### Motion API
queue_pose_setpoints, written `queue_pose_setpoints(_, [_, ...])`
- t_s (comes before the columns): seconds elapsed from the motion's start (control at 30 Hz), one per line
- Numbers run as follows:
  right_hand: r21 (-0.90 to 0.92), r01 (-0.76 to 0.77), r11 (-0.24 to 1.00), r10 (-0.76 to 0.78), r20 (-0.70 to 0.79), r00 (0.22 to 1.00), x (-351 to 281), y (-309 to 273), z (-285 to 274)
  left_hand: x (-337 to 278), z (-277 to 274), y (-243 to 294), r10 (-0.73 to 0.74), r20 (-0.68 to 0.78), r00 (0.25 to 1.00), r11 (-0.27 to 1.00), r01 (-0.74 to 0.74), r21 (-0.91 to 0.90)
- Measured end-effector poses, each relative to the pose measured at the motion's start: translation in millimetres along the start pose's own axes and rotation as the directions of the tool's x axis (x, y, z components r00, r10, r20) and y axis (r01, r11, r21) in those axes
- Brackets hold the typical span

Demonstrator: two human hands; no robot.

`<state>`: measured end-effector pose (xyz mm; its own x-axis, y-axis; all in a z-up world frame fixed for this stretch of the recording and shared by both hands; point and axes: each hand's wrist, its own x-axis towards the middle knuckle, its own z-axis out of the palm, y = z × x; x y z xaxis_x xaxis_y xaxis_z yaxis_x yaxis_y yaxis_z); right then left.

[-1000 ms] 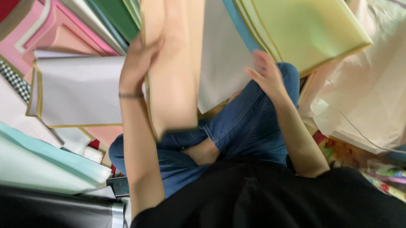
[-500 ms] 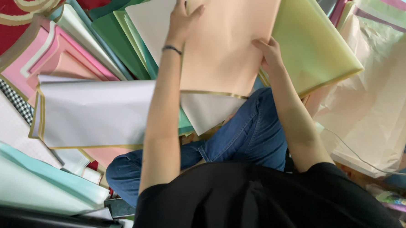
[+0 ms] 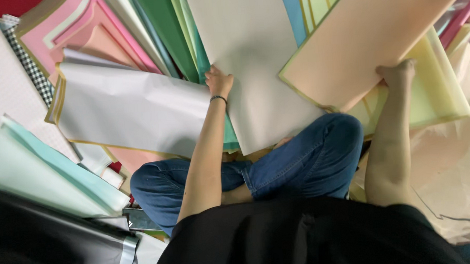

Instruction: The person sorts through different sheets of colored and patterned wrapping paper by hand while sitting on the floor.

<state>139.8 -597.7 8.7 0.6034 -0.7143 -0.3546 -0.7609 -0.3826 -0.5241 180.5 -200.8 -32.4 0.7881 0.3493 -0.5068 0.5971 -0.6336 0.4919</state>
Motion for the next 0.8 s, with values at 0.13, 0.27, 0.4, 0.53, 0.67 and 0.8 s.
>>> queue_pose_setpoints(0.13, [-0.450, -0.072, 0.890, 0.042, -0.078, 0.996, -42.5, 10.3, 2.6, 13.0, 3.1, 2.9, -0.036, -0.188, 0.982, 0.998, 0.043, 0.038])
queue_pose_setpoints(0.27, [-0.182, 0.525, 0.832, -0.517, 0.093, 0.851, -152.9, 13.9, 72.1, 14.1, 1.2, 12.3, 0.124, -0.186, 0.975, 0.984, -0.097, 0.147])
queue_pose_setpoints(0.4, [0.053, 0.698, 0.714, -0.626, 0.494, 0.603, -263.4, -14.2, 132.0, -2.5, -4.2, 34.8, 0.233, 0.064, 0.970, 0.972, -0.235, 0.026])
queue_pose_setpoints(0.53, [0.033, 0.681, 0.732, -0.611, 0.473, 0.635, -285.9, -48.3, 138.0, -37.8, -30.8, 65.6, 0.285, 0.057, 0.957, 0.958, -0.287, 0.020])
queue_pose_setpoints(0.67, [-0.196, 0.695, 0.692, -0.637, 0.286, 0.716, -263.7, -44.3, 141.9, -51.7, -52.7, 67.9, 0.418, 0.015, 0.908, 0.879, -0.401, -0.258])
queue_pose_setpoints(0.8, [-0.286, 0.914, 0.288, -0.915, 0.199, 0.351, -257.9, -33.8, 141.0, -58.9, -88.9, 43.3, 0.466, -0.184, 0.865, 0.804, -0.501, -0.319])
